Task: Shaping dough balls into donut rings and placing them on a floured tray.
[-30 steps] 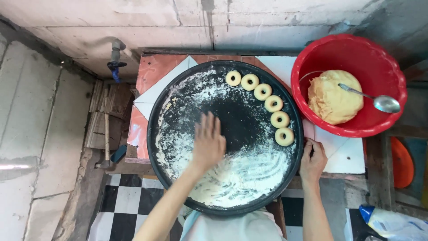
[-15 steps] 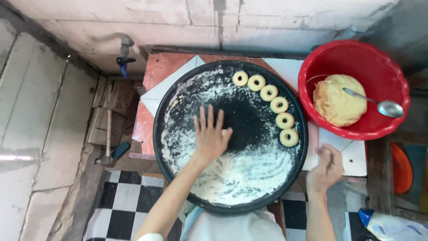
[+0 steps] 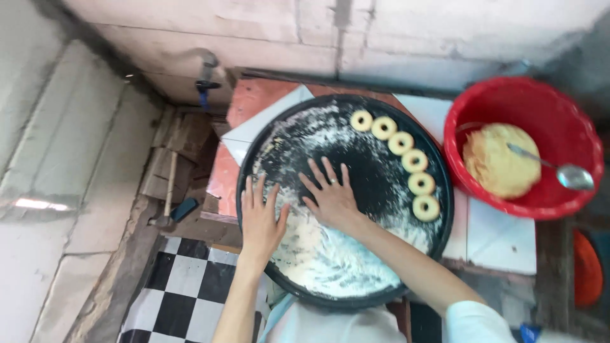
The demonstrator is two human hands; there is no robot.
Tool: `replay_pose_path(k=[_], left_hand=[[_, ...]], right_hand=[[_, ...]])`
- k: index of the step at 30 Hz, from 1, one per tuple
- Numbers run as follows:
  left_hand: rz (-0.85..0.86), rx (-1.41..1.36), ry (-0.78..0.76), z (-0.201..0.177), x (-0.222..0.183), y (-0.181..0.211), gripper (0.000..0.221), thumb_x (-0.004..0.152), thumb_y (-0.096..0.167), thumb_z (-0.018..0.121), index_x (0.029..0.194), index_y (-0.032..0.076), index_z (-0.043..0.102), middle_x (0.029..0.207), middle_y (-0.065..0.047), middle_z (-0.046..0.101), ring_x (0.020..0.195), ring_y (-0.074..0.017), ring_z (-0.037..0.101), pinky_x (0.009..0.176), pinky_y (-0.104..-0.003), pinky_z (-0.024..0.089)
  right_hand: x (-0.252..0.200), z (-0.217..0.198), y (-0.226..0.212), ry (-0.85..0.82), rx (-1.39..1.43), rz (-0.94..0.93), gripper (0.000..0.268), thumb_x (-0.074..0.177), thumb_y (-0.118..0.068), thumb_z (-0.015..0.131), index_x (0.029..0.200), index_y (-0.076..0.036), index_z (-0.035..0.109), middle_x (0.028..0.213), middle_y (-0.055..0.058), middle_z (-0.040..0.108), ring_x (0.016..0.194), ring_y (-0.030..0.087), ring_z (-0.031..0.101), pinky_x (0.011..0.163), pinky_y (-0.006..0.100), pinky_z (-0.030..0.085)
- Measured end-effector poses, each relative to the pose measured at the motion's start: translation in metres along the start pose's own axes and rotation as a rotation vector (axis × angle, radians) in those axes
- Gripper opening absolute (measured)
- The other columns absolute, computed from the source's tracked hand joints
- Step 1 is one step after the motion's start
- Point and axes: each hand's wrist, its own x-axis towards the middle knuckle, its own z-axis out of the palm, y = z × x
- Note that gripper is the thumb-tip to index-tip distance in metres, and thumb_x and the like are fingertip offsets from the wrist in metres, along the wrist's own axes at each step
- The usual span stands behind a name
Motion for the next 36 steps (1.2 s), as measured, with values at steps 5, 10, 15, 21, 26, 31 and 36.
replay_pose_path(k=[5, 10, 15, 21, 26, 31, 36], left_hand=[[0.022, 0.037, -0.043, -0.003, -0.031, -0.031, 0.047, 0.102, 0.037, 0.051, 0.141, 0.012, 0.053, 0.162, -0.019, 0.029, 0.153, -0.0447, 0.016, 0.119, -0.062, 0.024], [-0.131, -0.110, -0.034, -0.002, -0.030, -0.024, 0.054, 0.099, 0.041, 0.052, 0.146, 0.013, 0.047, 0.167, -0.016, 0.020, 0.156, -0.0422, 0.008, 0.117, -0.061, 0.026], [-0.088, -0.064, -0.029, -0.009, -0.026, -0.018, 0.055, 0.100, 0.041, 0.050, 0.148, 0.014, 0.046, 0.167, -0.018, 0.017, 0.156, -0.0437, 0.008, 0.119, -0.060, 0.024], [-0.065, -0.045, -0.022, -0.005, -0.031, -0.022, 0.049, 0.101, 0.036, 0.054, 0.144, 0.014, 0.050, 0.166, -0.020, 0.021, 0.155, -0.0408, 0.015, 0.120, -0.058, 0.026], [-0.167, -0.026, -0.057, -0.008, -0.023, -0.015, 0.049, 0.097, 0.036, 0.062, 0.140, 0.013, 0.057, 0.160, -0.021, 0.034, 0.152, -0.0399, 0.025, 0.119, -0.053, 0.027], [-0.167, -0.020, -0.056, -0.004, -0.029, -0.017, 0.047, 0.097, 0.037, 0.062, 0.137, 0.012, 0.059, 0.160, -0.019, 0.035, 0.152, -0.0391, 0.025, 0.119, -0.052, 0.028], [-0.139, -0.027, -0.050, -0.002, -0.029, -0.019, 0.044, 0.097, 0.037, 0.061, 0.135, 0.013, 0.061, 0.159, -0.019, 0.037, 0.152, -0.0396, 0.026, 0.119, -0.054, 0.028]], right_hand=[[0.042, -0.079, 0.019, -0.324, -0.088, 0.363, 0.067, 0.102, -0.054, 0.026, 0.160, -0.024, 0.013, 0.168, 0.007, -0.004, 0.152, 0.036, -0.009, 0.121, 0.061, -0.004], [-0.012, -0.120, -0.015, -0.480, 0.053, 0.376, 0.056, 0.107, -0.030, 0.027, 0.158, -0.011, 0.015, 0.167, 0.013, -0.011, 0.153, 0.035, -0.010, 0.123, 0.053, -0.001], [0.017, -0.087, -0.038, -0.591, 0.095, 0.101, 0.063, 0.107, -0.042, 0.021, 0.161, -0.019, 0.001, 0.166, 0.012, -0.021, 0.152, 0.025, -0.018, 0.123, 0.049, -0.012], [0.025, -0.067, 0.028, -0.323, -0.038, 0.383, 0.066, 0.101, -0.056, 0.034, 0.156, -0.018, 0.028, 0.165, 0.017, 0.017, 0.151, 0.038, 0.012, 0.121, 0.060, 0.011], [-0.020, -0.129, -0.042, -0.147, 0.987, 0.771, 0.072, 0.094, -0.016, 0.062, 0.157, -0.014, 0.028, 0.160, 0.015, 0.036, 0.150, 0.030, 0.028, 0.122, 0.052, 0.017], [0.022, -0.038, -0.030, -0.315, 0.098, 0.077, 0.060, 0.106, -0.040, 0.030, 0.160, -0.015, 0.022, 0.166, 0.023, 0.010, 0.155, 0.035, 0.002, 0.119, 0.061, -0.001], [0.017, -0.047, 0.035, -0.122, -0.128, 0.295, 0.063, 0.102, -0.053, 0.040, 0.152, -0.014, 0.043, 0.159, 0.027, 0.033, 0.152, 0.039, 0.020, 0.117, 0.059, 0.010]])
